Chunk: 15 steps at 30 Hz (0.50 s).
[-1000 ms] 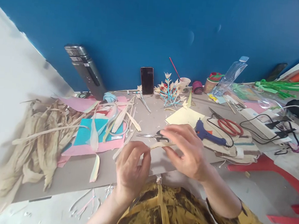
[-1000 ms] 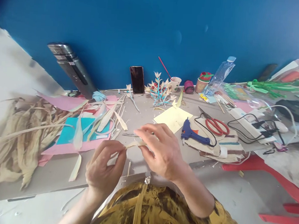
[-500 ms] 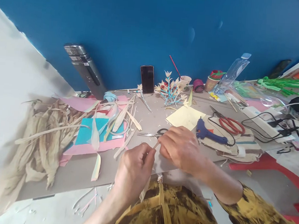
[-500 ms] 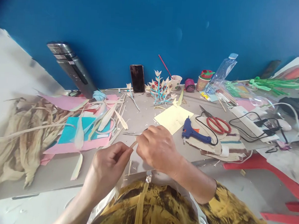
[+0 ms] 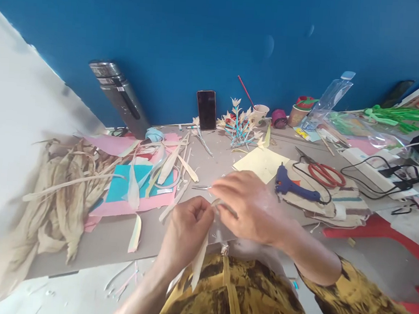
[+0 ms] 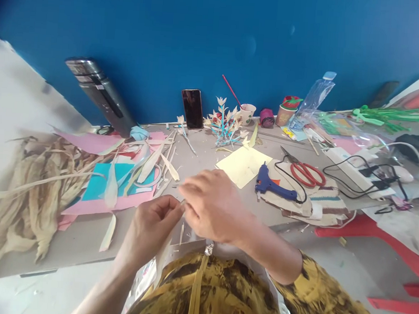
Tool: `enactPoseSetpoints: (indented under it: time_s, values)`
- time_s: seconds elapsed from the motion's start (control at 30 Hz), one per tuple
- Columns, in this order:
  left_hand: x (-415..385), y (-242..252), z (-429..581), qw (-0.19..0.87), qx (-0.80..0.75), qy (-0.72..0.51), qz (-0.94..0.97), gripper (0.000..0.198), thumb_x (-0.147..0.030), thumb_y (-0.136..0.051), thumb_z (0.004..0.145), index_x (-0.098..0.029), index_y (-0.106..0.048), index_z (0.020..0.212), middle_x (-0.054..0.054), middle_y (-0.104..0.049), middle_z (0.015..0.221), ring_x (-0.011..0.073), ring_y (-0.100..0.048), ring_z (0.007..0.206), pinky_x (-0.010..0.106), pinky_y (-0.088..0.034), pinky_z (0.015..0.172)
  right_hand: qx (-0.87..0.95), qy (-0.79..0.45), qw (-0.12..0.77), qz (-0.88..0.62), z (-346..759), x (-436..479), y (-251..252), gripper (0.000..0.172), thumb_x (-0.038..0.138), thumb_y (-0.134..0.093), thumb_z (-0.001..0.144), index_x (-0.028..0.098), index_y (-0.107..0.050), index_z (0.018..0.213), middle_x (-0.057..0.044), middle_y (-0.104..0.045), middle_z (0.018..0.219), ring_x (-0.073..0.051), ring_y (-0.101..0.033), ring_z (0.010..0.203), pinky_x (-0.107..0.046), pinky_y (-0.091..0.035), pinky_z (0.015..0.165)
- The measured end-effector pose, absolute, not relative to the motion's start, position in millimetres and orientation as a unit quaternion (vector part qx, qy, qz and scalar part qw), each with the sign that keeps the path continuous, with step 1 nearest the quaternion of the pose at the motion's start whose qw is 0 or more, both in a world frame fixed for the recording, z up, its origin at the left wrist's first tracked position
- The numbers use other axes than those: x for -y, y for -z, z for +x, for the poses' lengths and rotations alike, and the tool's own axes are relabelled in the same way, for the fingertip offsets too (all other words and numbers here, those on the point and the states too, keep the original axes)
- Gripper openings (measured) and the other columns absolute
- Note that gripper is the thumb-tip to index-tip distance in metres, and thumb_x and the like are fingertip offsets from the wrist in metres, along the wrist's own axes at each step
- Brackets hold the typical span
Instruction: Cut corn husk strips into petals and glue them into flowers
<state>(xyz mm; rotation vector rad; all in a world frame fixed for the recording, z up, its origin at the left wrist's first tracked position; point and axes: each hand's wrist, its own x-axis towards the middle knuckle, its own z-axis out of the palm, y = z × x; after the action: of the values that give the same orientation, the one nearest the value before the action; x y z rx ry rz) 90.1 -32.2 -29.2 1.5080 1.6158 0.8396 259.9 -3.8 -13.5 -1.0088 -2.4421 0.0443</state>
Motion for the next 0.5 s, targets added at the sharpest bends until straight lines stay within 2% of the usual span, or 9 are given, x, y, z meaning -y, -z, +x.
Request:
enactPoseSetpoints:
  time_s: [0.03, 0.07, 0.13, 0.23, 0.3, 0.37, 0.43, 0.5]
  values:
    - [33.0, 28.6, 91.2, 0.370, -0.631, -0.325, 0.599, 0.024, -0.029, -0.058, 0.078, -0.019, -0.053, 0.057, -0.006, -0.039, 0.050, 0.0100, -0.032, 0.050, 0.021, -0.025, 0.047, 0.908, -0.005, 0.218, -0.358, 255.3, 3.8, 13.0, 0.012, 0.017, -0.055, 0.086, 0.019, -0.067, 0.086, -0.008, -0.071, 0.085, -0.022, -0.060, 0.082, -0.038, -0.040, 0.082]
    - [33.7, 27.7, 91.7, 0.364, -0.631, -0.320, 0.606, 0.024, -0.028, -0.056, 0.079, -0.019, -0.052, 0.056, -0.006, -0.039, 0.051, 0.0100, -0.032, 0.050, 0.021, -0.025, 0.048, 0.916, 0.002, 0.197, -0.348, 252.2, 2.7, 13.6, 0.015, 0.018, -0.055, 0.086, 0.019, -0.065, 0.075, -0.005, -0.068, 0.072, -0.020, -0.057, 0.072, -0.037, -0.039, 0.079]
    - [34.7, 26.2, 90.6, 0.360, -0.630, -0.309, 0.614, 0.027, -0.029, -0.054, 0.080, -0.019, -0.050, 0.056, -0.005, -0.038, 0.051, 0.0102, -0.032, 0.051, 0.022, -0.024, 0.048, 0.921, 0.016, 0.175, -0.346, 251.6, -2.5, 16.9, 0.022, 0.018, -0.054, 0.087, 0.018, -0.061, 0.066, -0.003, -0.065, 0.063, -0.017, -0.054, 0.064, -0.036, -0.036, 0.077]
    - [34.3, 26.3, 83.1, 0.381, -0.631, -0.297, 0.608, 0.030, -0.034, -0.057, 0.080, -0.019, -0.049, 0.055, -0.006, -0.036, 0.051, 0.0098, -0.031, 0.051, 0.022, -0.022, 0.048, 0.910, 0.025, 0.159, -0.382, 265.8, -17.5, 21.7, 0.020, 0.016, -0.053, 0.086, 0.018, -0.065, 0.070, -0.004, -0.067, 0.067, -0.017, -0.055, 0.066, -0.035, -0.034, 0.076]
    - [32.8, 28.1, 76.3, 0.423, -0.630, -0.291, 0.582, 0.031, -0.037, -0.061, 0.079, -0.019, -0.050, 0.056, -0.006, -0.035, 0.050, 0.0089, -0.029, 0.049, 0.022, -0.021, 0.048, 0.872, 0.032, 0.152, -0.464, 281.9, -29.2, 22.0, 0.022, 0.016, -0.051, 0.088, 0.018, -0.068, 0.073, -0.005, -0.069, 0.068, -0.020, -0.057, 0.069, -0.035, -0.033, 0.073]
    - [30.4, 30.2, 71.2, 0.487, -0.615, -0.303, 0.541, 0.030, -0.040, -0.065, 0.076, -0.018, -0.053, 0.057, -0.007, -0.037, 0.049, 0.0081, -0.028, 0.047, 0.022, -0.021, 0.047, 0.805, 0.050, 0.149, -0.572, 296.6, -37.6, 20.4, 0.025, 0.017, -0.048, 0.091, 0.017, -0.072, 0.084, -0.009, -0.072, 0.077, -0.023, -0.061, 0.077, -0.034, -0.034, 0.071]
    - [27.4, 31.6, 69.5, 0.563, -0.586, -0.326, 0.483, 0.029, -0.041, -0.068, 0.072, -0.018, -0.057, 0.059, -0.006, -0.040, 0.045, 0.0077, -0.031, 0.042, 0.022, -0.021, 0.045, 0.769, 0.040, 0.159, -0.618, 304.5, -39.7, 19.8, 0.026, 0.021, -0.045, 0.095, 0.019, -0.071, 0.100, -0.009, -0.074, 0.090, -0.024, -0.064, 0.086, -0.032, -0.036, 0.069]
    - [24.7, 32.3, 71.1, 0.629, -0.559, -0.341, 0.420, 0.025, -0.041, -0.070, 0.069, -0.018, -0.061, 0.062, -0.006, -0.042, 0.041, 0.0076, -0.032, 0.037, 0.021, -0.021, 0.041, 0.769, -0.009, 0.139, -0.623, 303.7, -36.6, 22.9, 0.026, 0.026, -0.045, 0.098, 0.021, -0.070, 0.099, -0.007, -0.075, 0.090, -0.023, -0.066, 0.083, -0.030, -0.036, 0.065]
